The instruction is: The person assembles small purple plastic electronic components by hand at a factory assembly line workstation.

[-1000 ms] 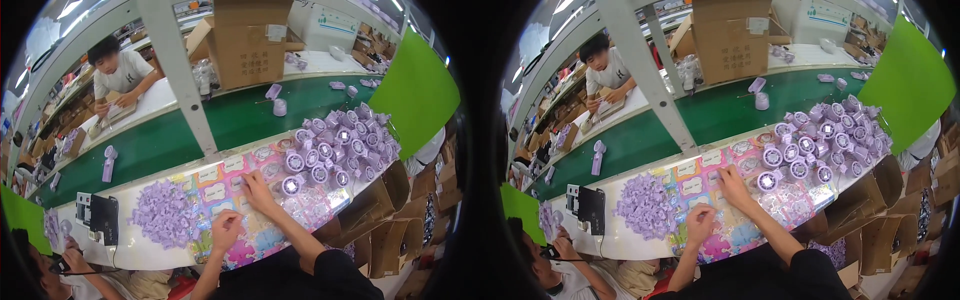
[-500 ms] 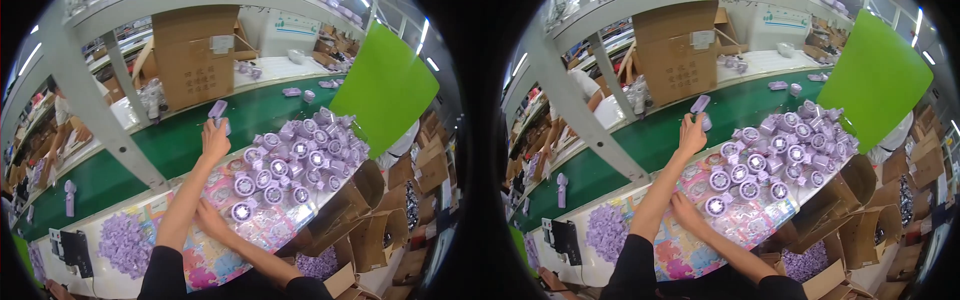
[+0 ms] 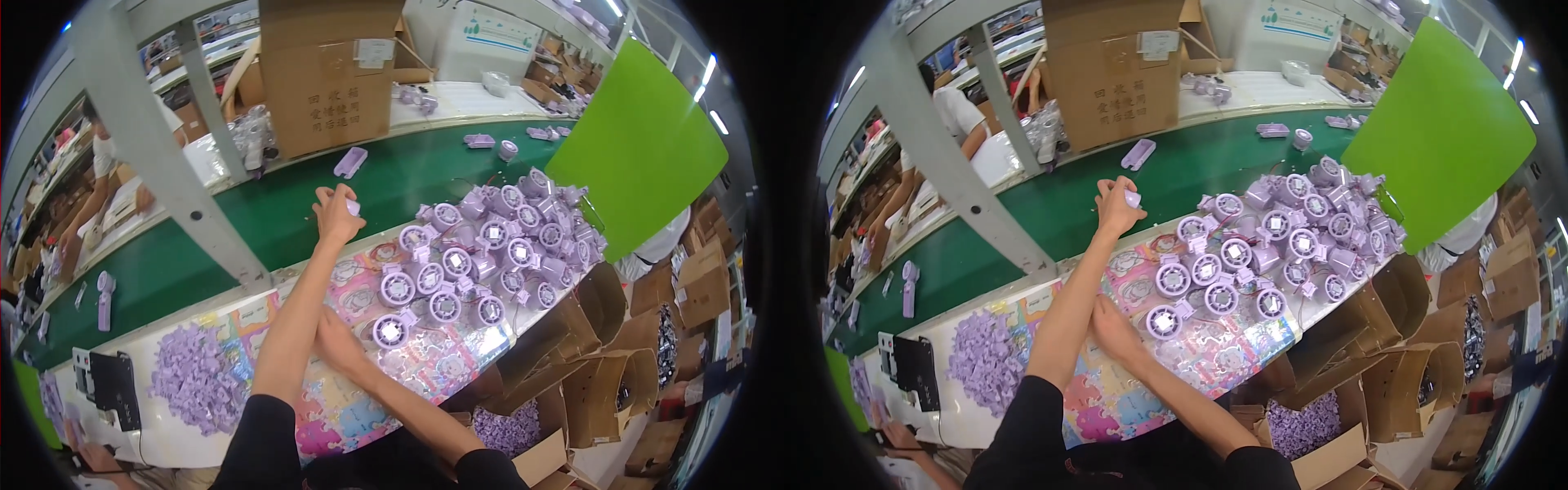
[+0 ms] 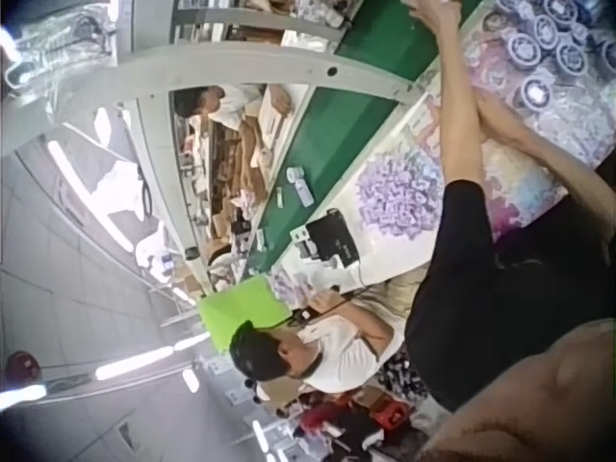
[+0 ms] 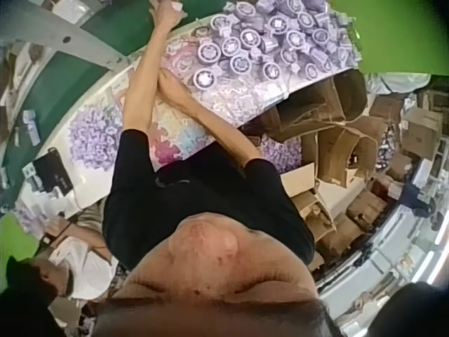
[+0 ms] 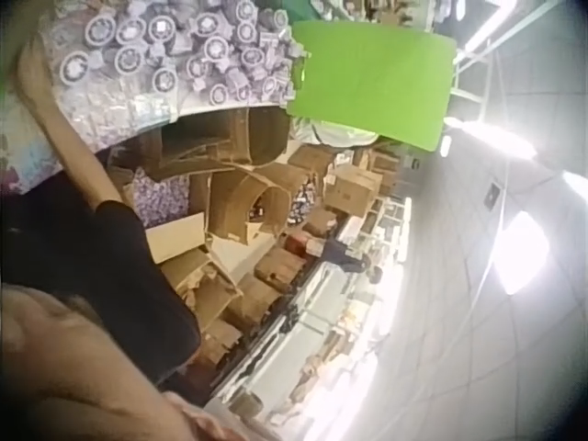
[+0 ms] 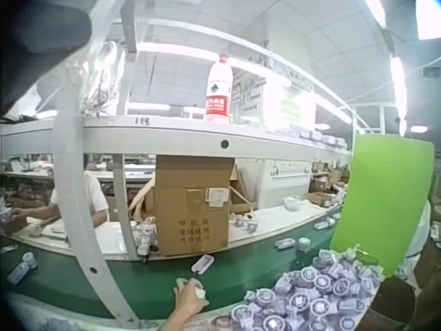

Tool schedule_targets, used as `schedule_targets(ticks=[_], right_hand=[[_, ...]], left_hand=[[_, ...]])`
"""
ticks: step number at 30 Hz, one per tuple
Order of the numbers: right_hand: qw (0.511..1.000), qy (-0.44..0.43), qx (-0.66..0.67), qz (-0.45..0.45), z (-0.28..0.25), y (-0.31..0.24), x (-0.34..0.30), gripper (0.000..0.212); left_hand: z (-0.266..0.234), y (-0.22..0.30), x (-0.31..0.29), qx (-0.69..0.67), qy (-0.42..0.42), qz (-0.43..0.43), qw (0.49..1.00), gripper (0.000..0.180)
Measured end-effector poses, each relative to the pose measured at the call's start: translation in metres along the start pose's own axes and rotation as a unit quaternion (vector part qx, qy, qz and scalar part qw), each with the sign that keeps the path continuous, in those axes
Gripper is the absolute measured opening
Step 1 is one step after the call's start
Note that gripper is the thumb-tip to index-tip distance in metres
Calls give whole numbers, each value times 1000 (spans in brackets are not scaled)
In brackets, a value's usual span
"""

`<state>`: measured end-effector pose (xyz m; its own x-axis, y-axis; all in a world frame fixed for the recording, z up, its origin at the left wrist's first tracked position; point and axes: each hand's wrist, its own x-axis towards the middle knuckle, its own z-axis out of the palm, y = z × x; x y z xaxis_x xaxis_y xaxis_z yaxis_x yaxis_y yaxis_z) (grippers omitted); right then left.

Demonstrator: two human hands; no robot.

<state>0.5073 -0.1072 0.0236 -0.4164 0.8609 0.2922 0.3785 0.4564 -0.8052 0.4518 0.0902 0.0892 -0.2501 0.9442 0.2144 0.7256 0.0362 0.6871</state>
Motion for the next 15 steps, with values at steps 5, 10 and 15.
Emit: schedule_targets(ticks=[5,10,15], right_hand=[[979,98,-65,-169,1,-16,-4,32],[947,192,-47,-253,-15,-28,-27,40],[957,242,60,-147,-42,-78,-57,27]], left_hand=[[-89,-18,-72,-462,-84,-72,880,52],[-135,-42,-172,-654,-55,-118,745,32],[-150,-71,-245,-682,-38,-125,720,33]])
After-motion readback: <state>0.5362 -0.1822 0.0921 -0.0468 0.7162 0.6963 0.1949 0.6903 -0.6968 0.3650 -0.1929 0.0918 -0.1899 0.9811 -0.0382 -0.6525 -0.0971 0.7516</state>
